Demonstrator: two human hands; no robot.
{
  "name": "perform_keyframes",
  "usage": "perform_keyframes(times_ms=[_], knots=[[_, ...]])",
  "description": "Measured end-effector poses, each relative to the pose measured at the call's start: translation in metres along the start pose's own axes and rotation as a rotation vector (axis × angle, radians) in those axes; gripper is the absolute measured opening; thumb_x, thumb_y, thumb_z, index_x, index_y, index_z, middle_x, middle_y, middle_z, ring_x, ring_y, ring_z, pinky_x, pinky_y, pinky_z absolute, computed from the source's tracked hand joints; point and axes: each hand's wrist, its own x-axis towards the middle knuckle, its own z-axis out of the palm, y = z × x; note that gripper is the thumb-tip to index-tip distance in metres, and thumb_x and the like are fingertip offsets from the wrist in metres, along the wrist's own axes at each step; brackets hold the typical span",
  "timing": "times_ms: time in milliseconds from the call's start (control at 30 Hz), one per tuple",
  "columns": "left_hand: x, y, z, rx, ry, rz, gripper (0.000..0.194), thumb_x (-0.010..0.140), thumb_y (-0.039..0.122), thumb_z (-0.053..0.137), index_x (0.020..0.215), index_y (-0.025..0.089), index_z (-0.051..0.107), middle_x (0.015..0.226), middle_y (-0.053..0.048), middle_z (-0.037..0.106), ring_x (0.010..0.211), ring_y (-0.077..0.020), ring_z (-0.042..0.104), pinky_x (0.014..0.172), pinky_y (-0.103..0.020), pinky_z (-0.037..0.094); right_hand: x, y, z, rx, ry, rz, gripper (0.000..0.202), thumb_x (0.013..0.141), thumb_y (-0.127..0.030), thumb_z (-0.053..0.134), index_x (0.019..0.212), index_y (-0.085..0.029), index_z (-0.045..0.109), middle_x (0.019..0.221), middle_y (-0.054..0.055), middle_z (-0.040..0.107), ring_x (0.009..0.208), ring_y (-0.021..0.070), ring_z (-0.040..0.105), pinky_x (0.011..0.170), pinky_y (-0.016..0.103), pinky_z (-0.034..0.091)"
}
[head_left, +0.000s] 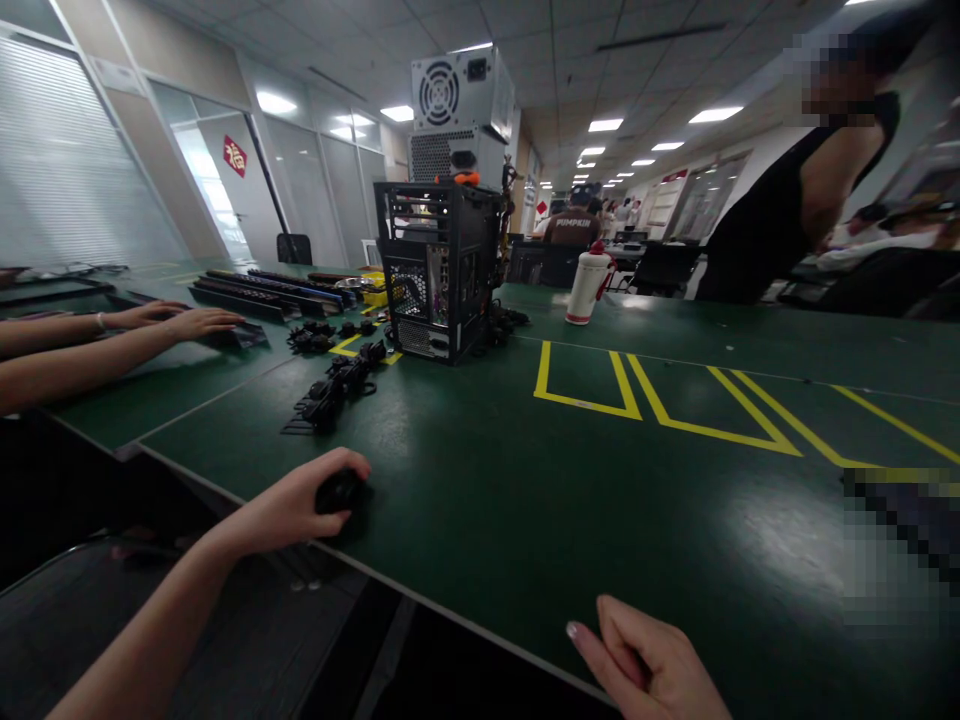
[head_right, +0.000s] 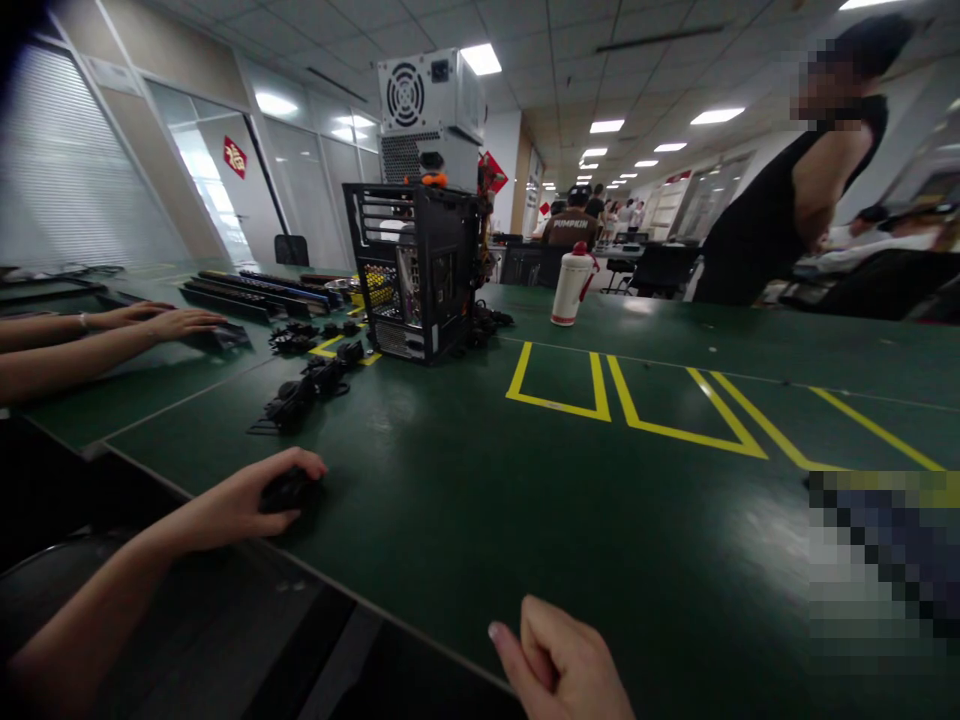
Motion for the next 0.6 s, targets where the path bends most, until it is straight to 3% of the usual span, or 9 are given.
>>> perform_keyframes(times_ms=[100,200,333,433,600], knots=[[0.035,0.046,0.028,-0.038,-0.073,0.118,0.040,0.064,0.017,0.055,0.103,0.024,0.048,0.104,0.000,0.054,0.096,-0.0185,0.052,0.085,-0.029,0.042,0.009,-0.012,-0.016,0.032,-0.118,0.069,0.024,0.075,-0.038,0.052,0.060,-0.020,0.047,0.057,-0.003,0.050,0.051,0.0095,0.046,0.046,0.019,0.038],[0.081,0.083,0.060,-0.117,-0.148,0.250,0.054,0.061,0.017,0.059,0.112,0.024,0.043,0.109,-0.001,0.053,0.099,-0.0186,0.052,0.087,-0.030,0.041,0.026,-0.014,-0.035,0.093,-0.187,0.103,0.017,0.075,-0.035,0.054,0.086,-0.021,0.054,0.078,0.000,0.059,0.068,0.0119,0.055,0.060,0.022,0.044],[0.144,0.121,0.107,-0.153,-0.123,0.369,0.056,0.058,0.020,0.063,0.111,0.021,0.044,0.107,-0.005,0.054,0.096,-0.0210,0.053,0.085,-0.033,0.042,0.064,0.008,-0.056,0.211,-0.107,0.123,0.034,0.075,-0.036,0.055,0.104,-0.019,0.051,0.104,0.006,0.056,0.087,0.0152,0.057,0.076,0.030,0.047],[0.181,0.146,0.139,-0.153,-0.059,0.395,0.052,0.058,0.022,0.064,0.107,0.019,0.047,0.106,-0.006,0.055,0.096,-0.0229,0.053,0.082,-0.034,0.044,0.095,0.036,-0.068,0.322,0.027,0.105,0.036,0.075,-0.034,0.055,0.106,-0.016,0.051,0.107,0.009,0.055,0.093,0.0170,0.057,0.083,0.034,0.045],[0.215,0.172,0.165,-0.196,-0.033,0.398,0.054,0.058,0.026,0.066,0.108,0.018,0.047,0.106,-0.007,0.056,0.094,-0.0240,0.054,0.080,-0.036,0.045,0.121,0.068,-0.083,0.497,0.149,0.135,0.032,0.075,-0.030,0.057,0.103,-0.015,0.055,0.103,0.010,0.059,0.090,0.0181,0.058,0.082,0.036,0.047]])
